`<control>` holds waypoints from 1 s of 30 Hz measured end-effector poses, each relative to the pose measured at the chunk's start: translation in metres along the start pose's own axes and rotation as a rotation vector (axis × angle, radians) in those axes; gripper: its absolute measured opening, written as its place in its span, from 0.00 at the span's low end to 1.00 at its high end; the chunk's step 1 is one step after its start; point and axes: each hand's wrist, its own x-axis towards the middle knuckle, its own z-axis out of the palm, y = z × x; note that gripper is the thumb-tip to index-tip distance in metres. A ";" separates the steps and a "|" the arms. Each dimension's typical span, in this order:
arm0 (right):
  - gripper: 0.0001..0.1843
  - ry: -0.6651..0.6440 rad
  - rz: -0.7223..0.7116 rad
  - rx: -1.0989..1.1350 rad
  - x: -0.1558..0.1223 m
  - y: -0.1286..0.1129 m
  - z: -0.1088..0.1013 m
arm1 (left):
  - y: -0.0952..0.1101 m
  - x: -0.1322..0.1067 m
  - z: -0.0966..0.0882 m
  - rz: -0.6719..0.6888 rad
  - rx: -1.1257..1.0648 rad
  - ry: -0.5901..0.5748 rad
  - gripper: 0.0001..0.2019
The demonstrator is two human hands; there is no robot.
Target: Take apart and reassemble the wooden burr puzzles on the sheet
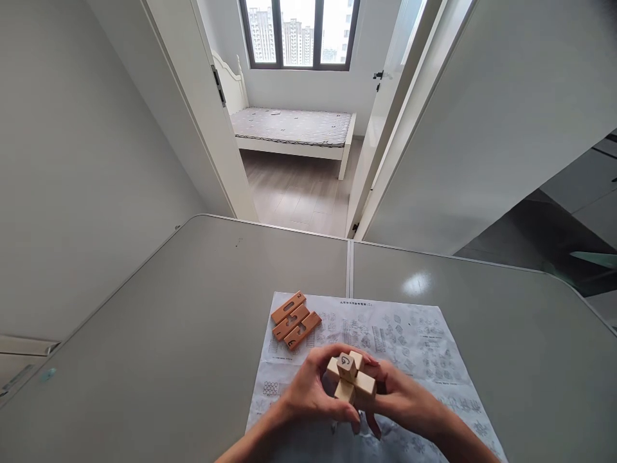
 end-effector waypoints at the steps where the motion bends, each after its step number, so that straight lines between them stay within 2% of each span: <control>1: 0.23 0.024 -0.013 -0.021 0.000 0.001 0.001 | -0.001 0.000 -0.001 0.004 0.002 0.011 0.37; 5: 0.23 0.161 -0.056 -0.122 0.002 0.003 0.006 | -0.001 -0.001 -0.002 0.025 0.072 0.101 0.39; 9: 0.17 0.430 -0.156 -0.357 0.006 0.008 0.012 | 0.000 0.000 0.003 0.107 0.182 0.207 0.37; 11: 0.14 0.517 -0.200 -0.452 0.007 0.011 0.016 | 0.000 0.000 0.006 0.132 0.195 0.250 0.35; 17: 0.15 0.518 -0.185 -0.418 0.009 0.013 0.020 | -0.003 -0.001 0.008 0.148 0.215 0.241 0.34; 24: 0.21 0.496 -0.185 -0.232 0.008 0.013 0.021 | 0.003 0.000 0.008 0.155 0.213 0.223 0.31; 30: 0.20 0.547 -0.202 -0.220 0.008 0.022 0.024 | 0.002 -0.001 0.007 0.149 0.223 0.236 0.30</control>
